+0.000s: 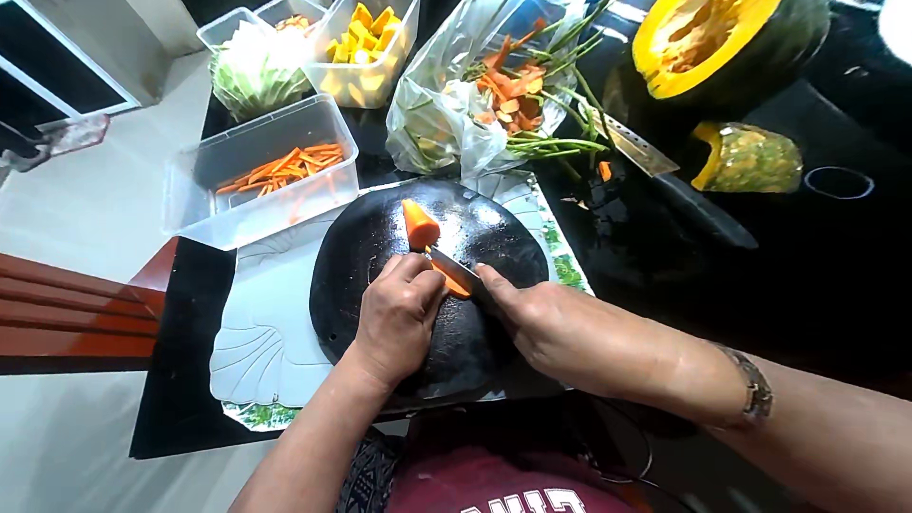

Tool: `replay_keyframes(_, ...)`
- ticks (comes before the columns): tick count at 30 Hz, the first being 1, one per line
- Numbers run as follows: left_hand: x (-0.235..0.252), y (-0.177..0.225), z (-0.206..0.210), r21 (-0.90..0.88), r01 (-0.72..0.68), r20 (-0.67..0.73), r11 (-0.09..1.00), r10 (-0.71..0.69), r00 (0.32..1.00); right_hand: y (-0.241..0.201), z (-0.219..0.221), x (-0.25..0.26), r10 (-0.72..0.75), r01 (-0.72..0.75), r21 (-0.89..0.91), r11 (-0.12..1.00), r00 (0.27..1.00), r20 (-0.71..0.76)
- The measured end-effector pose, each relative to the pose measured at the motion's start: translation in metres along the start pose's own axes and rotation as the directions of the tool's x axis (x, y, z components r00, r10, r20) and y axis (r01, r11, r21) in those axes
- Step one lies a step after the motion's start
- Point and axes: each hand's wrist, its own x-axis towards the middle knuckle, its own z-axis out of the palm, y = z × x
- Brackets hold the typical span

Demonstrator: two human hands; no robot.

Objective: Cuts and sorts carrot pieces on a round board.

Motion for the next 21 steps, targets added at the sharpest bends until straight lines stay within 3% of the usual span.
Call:
replay_keyframes(4,0.000,0.001,0.000,-0.005,-0.003,0.001,1.000,0.003,1.000,-0.001,-0.003,0.002,-0.023,0.024,-0.019,1.000,0.999,0.033)
replay_keyframes(10,0.001,0.000,0.000,-0.014,-0.011,0.015,1.000,0.011,1.000,-0.016,-0.015,0.023,0.115,-0.108,-0.038,0.993,0.958,0.264)
replay_keyframes(17,0.000,0.000,0.000,-0.019,-0.037,0.004,0.999,0.037,0.999,-0.014,-0.012,0.009,0.041,-0.026,-0.082,0.996,0.982,0.187)
replay_keyframes(21,0.000,-0.001,0.001,-0.014,-0.058,0.019,0.998,0.058,0.998,-0.023,-0.015,0.022,0.137,-0.112,-0.107,0.988,0.956,0.259)
